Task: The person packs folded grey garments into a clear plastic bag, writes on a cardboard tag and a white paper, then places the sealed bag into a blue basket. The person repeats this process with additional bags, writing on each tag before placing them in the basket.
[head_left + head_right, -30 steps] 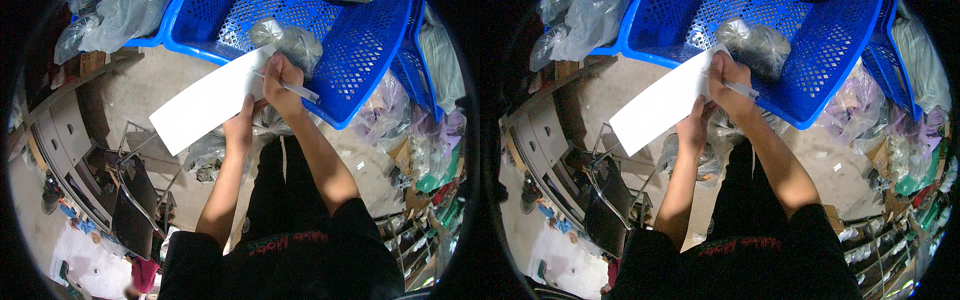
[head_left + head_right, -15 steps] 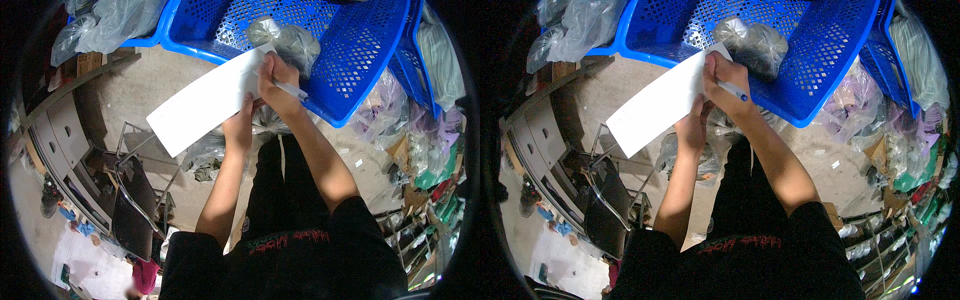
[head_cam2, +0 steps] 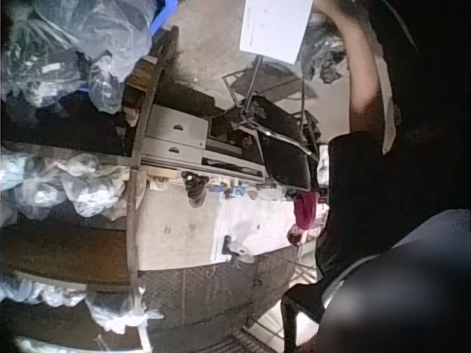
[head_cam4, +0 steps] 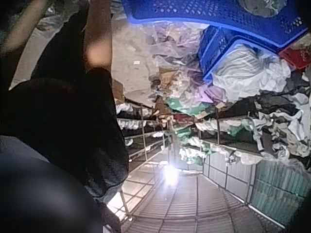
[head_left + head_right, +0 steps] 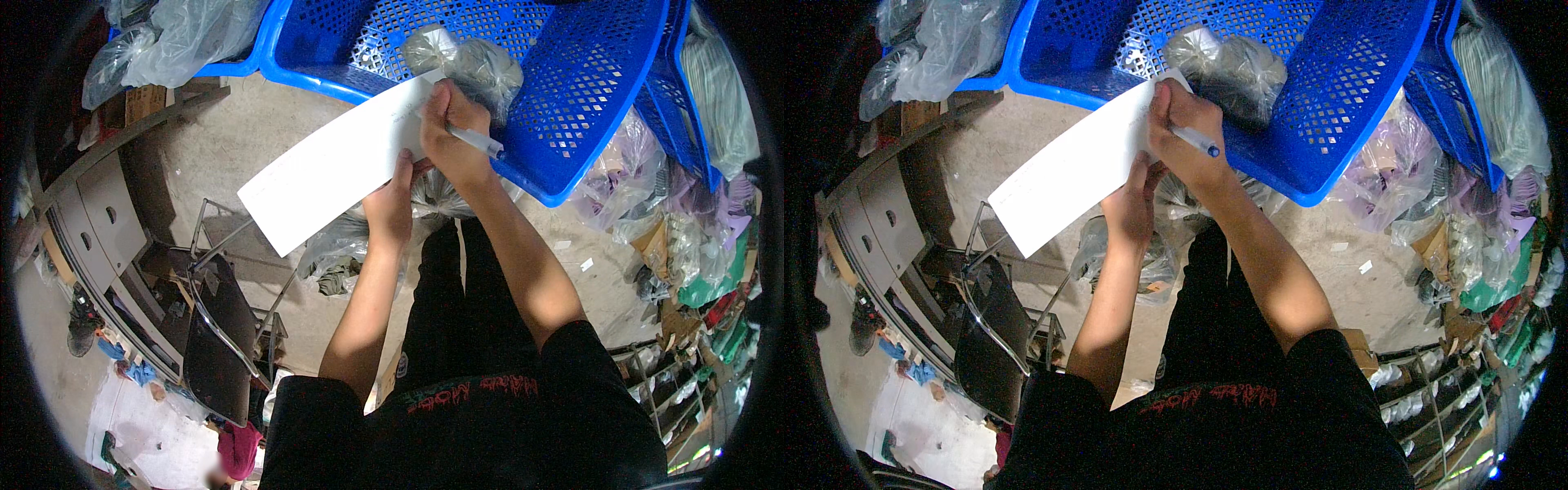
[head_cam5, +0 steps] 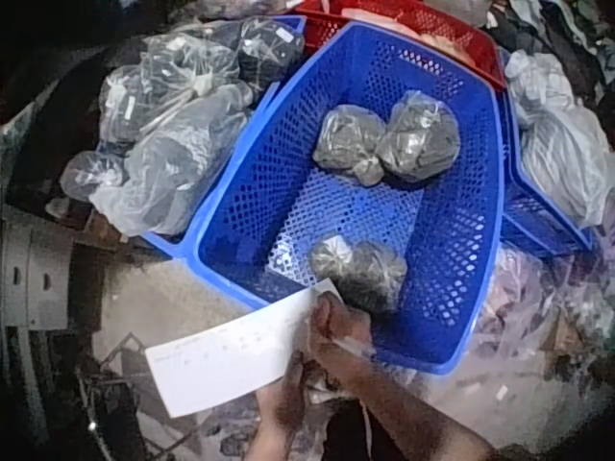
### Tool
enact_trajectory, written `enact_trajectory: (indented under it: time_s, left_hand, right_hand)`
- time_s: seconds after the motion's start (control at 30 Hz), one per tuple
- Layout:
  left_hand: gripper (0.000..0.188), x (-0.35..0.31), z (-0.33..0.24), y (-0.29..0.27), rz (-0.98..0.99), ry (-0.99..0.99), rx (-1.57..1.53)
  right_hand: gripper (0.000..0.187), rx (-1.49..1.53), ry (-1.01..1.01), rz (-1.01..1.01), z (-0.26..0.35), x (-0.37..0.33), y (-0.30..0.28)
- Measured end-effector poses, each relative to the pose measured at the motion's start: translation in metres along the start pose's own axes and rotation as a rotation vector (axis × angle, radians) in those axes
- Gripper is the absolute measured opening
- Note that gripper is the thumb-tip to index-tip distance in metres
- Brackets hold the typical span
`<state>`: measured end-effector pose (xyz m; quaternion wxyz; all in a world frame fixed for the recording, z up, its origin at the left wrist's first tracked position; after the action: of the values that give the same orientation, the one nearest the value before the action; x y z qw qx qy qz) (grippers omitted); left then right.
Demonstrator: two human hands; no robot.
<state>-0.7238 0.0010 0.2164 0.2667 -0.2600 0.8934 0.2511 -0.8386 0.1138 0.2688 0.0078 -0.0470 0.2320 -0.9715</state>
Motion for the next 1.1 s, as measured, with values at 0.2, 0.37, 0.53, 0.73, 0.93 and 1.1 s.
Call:
enact_trajectory:
  time_s: [0.2,0.37,0.53,0.73,0.93,1.1]
  left_hand:
    - [0.033,-0.003,-0.004,0.004,-0.011,0.039,0.001]
    - [0.034,-0.002,-0.003,0.003,-0.016,0.044,-0.019]
    - [0.035,-0.003,-0.003,0.003,-0.024,0.057,-0.01]
    - [0.036,-0.002,-0.002,0.003,-0.045,0.05,-0.029]
    - [0.036,-0.003,0.005,-0.004,-0.064,0.039,-0.015]
    - [0.041,-0.003,0.015,-0.014,-0.138,-0.038,-0.011]
  right_hand:
    - [0.03,-0.039,0.042,-0.004,-0.005,0.001,0.0]
    - [0.03,-0.043,0.046,-0.028,-0.008,0.001,0.0]
    - [0.031,-0.023,0.058,-0.01,-0.009,0.001,0.0]
    - [0.027,0.04,0.092,-0.043,-0.009,0.003,-0.001]
    - [0.033,-0.057,0.079,-0.063,-0.004,0.002,-0.006]
    - [0.033,-0.066,0.107,-0.055,-0.011,0.001,-0.003]
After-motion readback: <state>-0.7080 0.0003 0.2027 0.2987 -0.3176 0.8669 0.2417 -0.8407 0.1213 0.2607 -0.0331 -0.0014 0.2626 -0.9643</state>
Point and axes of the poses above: each hand's wrist, its own x-axis towards the middle knuckle, its own y-axis out of the palm, z = x × y, the point moved 9 cm from there along x, towards the middle knuckle, and after that the axes turned 1 degree about -x, right-handed, at the moved point
